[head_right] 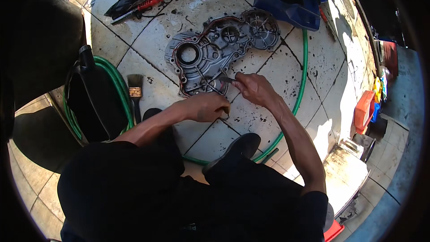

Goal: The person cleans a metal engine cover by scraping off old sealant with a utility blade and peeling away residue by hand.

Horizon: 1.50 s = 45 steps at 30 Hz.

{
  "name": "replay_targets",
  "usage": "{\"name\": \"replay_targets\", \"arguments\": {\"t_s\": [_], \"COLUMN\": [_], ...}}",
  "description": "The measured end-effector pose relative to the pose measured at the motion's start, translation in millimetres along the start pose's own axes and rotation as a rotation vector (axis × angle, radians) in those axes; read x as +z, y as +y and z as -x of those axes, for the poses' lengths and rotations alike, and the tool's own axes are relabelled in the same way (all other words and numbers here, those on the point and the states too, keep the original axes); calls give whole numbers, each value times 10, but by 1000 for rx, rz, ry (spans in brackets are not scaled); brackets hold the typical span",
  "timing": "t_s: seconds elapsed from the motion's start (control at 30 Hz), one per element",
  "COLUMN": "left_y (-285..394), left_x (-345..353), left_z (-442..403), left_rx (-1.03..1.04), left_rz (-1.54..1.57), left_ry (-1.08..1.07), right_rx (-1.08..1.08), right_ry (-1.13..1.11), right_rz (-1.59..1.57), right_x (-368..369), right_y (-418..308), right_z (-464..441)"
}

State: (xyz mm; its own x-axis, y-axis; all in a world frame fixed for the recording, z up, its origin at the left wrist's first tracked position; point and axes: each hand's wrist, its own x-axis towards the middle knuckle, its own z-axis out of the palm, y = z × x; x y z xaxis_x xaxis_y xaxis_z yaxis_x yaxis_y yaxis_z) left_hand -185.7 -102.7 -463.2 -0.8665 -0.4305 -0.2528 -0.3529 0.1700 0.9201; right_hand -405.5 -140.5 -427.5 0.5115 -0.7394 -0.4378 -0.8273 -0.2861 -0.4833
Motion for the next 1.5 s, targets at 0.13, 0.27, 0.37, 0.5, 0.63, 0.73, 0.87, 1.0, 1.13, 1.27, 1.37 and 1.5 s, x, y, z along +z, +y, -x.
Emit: {"name": "replay_targets", "arguments": {"t_s": [0.13,0.27,0.37,0.5,0.63,0.73,0.87,1.0,1.13,1.27,1.37,1.5], "left_y": [-86,-506,-487,-235,-212,-259,-346,-469,-643,-690,-677,-705], "left_x": [-897,-1179,-1103,-506,-182,-166,-425,-786,-1090,-1126,-1062,-1036], "left_z": [141,154,198,78,-14,4,59,154,198,147,147,90], "left_rx": [-112,-95,-143,26,51,56,17,-99,-206,-193,-181,-182], "left_rz": [-37,-391,-385,-213,-149,-174,-347,-436,-438,-502,-545,-507], "left_ry": [715,1208,1170,906,775,813,1006,1214,1112,963,915,989], "right_rx": [-12,219,209,305,208,200,284,264,341,278,400,422], "right_ry": [-139,105,-93,158,39,103,175,232,263,277,253,191], "right_rz": [31,-69,-134,-147,-182,-197,-312,-358,-367,-361,-476,-353], "right_x": [135,433,568,632,876,830,1136,1174,1253,1237,1094,1190], "right_y": [-66,-212,-417,-353,-416,-313,-382,-458,-459,-543,-477,-527], "right_z": [136,249,391,343,465,408,555,506,552,472,478,526]}}
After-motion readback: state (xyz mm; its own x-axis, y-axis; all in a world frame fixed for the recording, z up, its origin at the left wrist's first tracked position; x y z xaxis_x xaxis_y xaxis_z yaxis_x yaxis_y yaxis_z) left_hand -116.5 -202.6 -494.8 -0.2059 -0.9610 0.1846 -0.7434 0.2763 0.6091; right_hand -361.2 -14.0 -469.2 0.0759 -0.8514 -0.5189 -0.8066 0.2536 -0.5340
